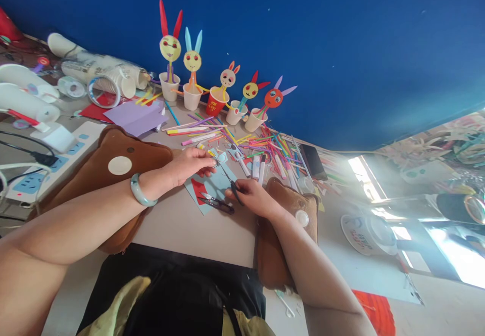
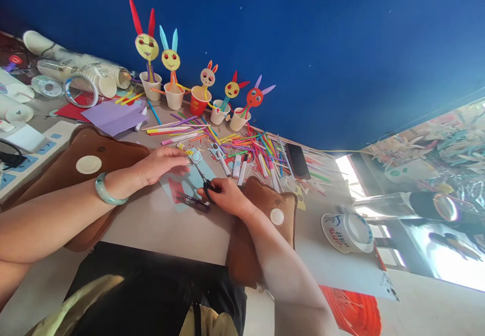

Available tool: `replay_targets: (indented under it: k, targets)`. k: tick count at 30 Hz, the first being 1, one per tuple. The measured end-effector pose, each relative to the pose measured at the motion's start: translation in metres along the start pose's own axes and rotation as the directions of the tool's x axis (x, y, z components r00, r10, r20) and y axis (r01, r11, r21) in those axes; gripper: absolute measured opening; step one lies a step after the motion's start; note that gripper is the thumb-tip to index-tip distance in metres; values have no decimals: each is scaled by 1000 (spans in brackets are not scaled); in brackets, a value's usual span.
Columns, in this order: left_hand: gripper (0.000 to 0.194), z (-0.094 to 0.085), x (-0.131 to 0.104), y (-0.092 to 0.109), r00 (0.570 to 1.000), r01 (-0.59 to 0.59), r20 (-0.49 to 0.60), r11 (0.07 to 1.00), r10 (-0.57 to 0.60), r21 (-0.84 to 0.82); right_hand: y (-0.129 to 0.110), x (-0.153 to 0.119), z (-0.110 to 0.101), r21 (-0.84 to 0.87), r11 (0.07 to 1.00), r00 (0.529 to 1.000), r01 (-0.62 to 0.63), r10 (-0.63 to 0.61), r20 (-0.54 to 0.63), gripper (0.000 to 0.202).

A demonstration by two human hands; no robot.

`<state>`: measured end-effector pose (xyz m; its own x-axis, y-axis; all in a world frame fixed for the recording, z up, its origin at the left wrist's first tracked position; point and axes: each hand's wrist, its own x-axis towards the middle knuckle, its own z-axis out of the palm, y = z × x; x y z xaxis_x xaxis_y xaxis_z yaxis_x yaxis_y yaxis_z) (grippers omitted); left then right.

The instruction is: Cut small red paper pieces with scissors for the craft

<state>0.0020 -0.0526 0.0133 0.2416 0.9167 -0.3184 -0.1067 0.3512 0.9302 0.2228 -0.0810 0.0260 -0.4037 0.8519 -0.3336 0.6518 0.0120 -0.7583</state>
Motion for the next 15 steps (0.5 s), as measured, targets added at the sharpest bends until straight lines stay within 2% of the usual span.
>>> replay_targets:
  k: [5, 15]
  targets:
    - [15, 0, -1, 0, 1000, 10, -6, 1000, -10, -8, -1, 1, -1, 16, 1000, 1000, -12, 12, 18, 49]
    - [21, -2, 2, 1, 990, 139, -22, 990, -138, 35, 6, 3, 2, -67, 997, 999, -32, 32, -3, 49]
